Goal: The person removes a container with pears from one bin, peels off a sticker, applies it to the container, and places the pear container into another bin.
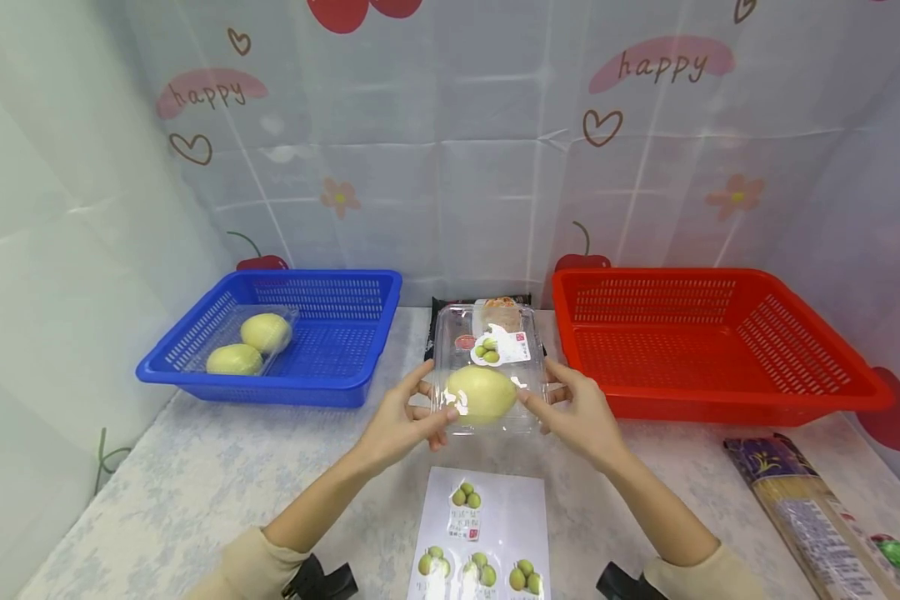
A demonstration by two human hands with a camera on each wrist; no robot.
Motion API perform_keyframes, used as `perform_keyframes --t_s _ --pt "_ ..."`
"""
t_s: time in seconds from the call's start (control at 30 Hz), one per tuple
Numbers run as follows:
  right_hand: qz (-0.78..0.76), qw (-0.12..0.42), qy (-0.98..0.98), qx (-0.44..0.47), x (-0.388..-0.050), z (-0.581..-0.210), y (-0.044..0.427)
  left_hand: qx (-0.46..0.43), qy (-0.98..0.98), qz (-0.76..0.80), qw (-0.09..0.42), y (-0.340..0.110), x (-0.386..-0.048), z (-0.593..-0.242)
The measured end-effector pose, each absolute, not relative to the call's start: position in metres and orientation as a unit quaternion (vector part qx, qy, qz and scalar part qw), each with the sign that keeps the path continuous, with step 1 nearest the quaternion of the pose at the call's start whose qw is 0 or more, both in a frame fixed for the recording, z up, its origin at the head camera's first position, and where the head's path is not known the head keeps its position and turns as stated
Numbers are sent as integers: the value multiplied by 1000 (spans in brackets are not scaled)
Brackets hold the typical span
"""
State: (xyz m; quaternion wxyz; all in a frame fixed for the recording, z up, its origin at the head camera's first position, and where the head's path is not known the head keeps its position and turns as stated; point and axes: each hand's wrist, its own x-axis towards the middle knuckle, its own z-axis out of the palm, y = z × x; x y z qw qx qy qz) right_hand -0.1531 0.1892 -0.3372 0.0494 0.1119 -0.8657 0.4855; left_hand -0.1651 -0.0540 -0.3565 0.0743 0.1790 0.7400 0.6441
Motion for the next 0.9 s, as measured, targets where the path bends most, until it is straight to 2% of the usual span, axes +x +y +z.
perform_keyframes --t_s 0.4,0.9 --pt "488 91 -865 71 -165 -314 215 197 698 688 -6 -17 -178 -339" --pt "517 119 -847 11 -187 -298 256 182 642 743 -43 38 -205 -325"
